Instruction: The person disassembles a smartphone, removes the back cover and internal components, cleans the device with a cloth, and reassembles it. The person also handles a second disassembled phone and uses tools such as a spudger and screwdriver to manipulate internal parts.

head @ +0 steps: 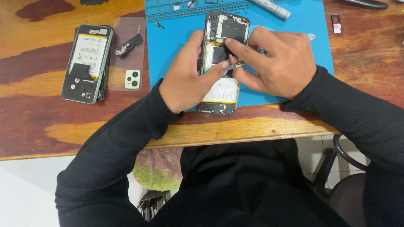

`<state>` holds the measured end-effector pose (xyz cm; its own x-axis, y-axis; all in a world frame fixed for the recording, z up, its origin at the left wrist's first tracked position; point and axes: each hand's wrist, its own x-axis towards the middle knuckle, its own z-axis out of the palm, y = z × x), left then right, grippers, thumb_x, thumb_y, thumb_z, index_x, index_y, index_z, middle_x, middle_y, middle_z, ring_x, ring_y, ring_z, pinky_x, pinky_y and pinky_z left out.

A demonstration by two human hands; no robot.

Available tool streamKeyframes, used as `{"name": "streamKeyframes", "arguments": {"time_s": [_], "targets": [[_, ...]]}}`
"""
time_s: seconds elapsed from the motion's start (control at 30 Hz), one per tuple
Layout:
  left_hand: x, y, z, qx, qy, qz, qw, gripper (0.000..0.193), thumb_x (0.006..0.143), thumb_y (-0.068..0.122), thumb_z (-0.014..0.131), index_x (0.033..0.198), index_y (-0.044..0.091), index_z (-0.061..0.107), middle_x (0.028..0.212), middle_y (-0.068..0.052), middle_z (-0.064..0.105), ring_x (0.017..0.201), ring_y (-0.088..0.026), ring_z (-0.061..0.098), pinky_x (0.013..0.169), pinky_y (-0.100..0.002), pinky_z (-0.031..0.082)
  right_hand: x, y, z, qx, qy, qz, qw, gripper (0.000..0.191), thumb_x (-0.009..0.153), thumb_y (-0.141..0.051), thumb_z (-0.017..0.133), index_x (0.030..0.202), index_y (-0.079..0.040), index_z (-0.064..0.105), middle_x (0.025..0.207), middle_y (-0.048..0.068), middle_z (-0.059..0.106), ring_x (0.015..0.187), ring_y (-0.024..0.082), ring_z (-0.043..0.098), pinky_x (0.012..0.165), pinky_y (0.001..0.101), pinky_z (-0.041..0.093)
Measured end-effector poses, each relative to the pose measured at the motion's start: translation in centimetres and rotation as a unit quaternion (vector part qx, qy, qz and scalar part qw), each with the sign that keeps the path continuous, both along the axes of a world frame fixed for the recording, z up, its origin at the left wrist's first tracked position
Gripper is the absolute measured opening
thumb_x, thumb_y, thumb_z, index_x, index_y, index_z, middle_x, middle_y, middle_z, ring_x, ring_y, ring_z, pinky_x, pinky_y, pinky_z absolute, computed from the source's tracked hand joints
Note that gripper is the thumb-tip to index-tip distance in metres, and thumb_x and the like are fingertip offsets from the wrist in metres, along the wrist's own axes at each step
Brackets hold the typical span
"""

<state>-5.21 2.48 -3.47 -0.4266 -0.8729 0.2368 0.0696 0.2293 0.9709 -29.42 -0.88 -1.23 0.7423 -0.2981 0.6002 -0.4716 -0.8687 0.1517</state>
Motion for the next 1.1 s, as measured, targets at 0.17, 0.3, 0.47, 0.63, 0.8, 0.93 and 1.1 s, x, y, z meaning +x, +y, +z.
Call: {"name": "streamKeyframes", "arguments": {"time_s": [0.17,0.3,0.47,0.63,0.8,0.93,1.1], "targets": [[0.0,0.1,0.0,-0.012,-0.016,0.011,1.000,0.042,0.104,-0.003,0.063,0.140,-0.001,0.041,0.131,-0.011,0.061,0.124,-0.014,0.064,0.106,-0.031,0.058,0.4,0.6,0.5,-0.023,0.022,-0.014,0.999,0.045,0.092,-0.024,0.084,0.130,-0.002,0.073,0.094,0.005,0.056,0.065,0.015,0.058,0.057,0.0312,0.046],[0.0,0.2,0.1,-0.042,-0.037,0.027,0.998,0.042,0.104,-0.003,0.066,0.139,0.000,0.042,0.127,-0.010,0.063,0.119,-0.013,0.065,0.103,-0.030,0.059,1.0,0.8,0.6,-0.044,0.034,-0.021,0.998,0.047,0.090,-0.026,0.082,0.126,0.002,0.073,0.094,0.006,0.059,0.062,0.015,0.057,0.053,0.0304,0.046],[-0.3,0.4,0.2,-0.064,-0.053,0.036,0.996,0.041,0.105,-0.002,0.068,0.137,0.000,0.043,0.124,-0.009,0.065,0.117,-0.013,0.067,0.103,-0.030,0.059,1.1,1.1,0.4,-0.057,0.026,-0.034,0.997,0.044,0.092,-0.024,0.081,0.125,0.004,0.073,0.092,0.005,0.059,0.060,0.014,0.054,0.052,0.0296,0.044],[-0.4,0.2,0.3,-0.059,-0.052,0.031,0.996,0.041,0.105,-0.001,0.069,0.137,0.000,0.043,0.124,-0.009,0.065,0.117,-0.013,0.067,0.103,-0.030,0.060,1.1,1.0,0.4,-0.045,0.016,-0.029,0.998,0.042,0.094,-0.024,0.082,0.123,0.005,0.072,0.091,0.005,0.058,0.061,0.014,0.054,0.052,0.0296,0.044],[-0.3,0.3,0.2,-0.059,-0.055,0.032,0.996,0.042,0.104,-0.002,0.067,0.139,0.000,0.043,0.127,-0.010,0.065,0.120,-0.014,0.066,0.105,-0.031,0.059,0.9,1.0,0.7,-0.030,0.013,-0.017,0.999,0.044,0.091,-0.024,0.083,0.124,0.003,0.073,0.092,0.006,0.060,0.062,0.015,0.057,0.052,0.0305,0.044],[0.0,0.3,0.0,-0.049,-0.065,0.033,0.996,0.043,0.103,-0.001,0.066,0.139,0.000,0.043,0.127,-0.011,0.064,0.120,-0.013,0.065,0.104,-0.031,0.058,0.6,0.9,1.1,-0.001,-0.026,-0.024,0.999,0.040,0.082,-0.017,0.082,0.114,0.004,0.071,0.086,0.009,0.061,0.060,0.018,0.059,0.052,0.0320,0.047],[-0.1,-0.1,-0.3,-0.010,-0.007,0.014,1.000,0.043,0.105,0.000,0.067,0.140,-0.001,0.043,0.129,-0.010,0.063,0.121,-0.013,0.063,0.106,-0.031,0.056,-0.2,-0.5,2.2,0.153,-0.103,-0.020,0.983,0.022,0.099,-0.007,0.077,0.118,0.002,0.072,0.091,0.008,0.063,0.069,0.014,0.059,0.059,0.0274,0.047]]}}
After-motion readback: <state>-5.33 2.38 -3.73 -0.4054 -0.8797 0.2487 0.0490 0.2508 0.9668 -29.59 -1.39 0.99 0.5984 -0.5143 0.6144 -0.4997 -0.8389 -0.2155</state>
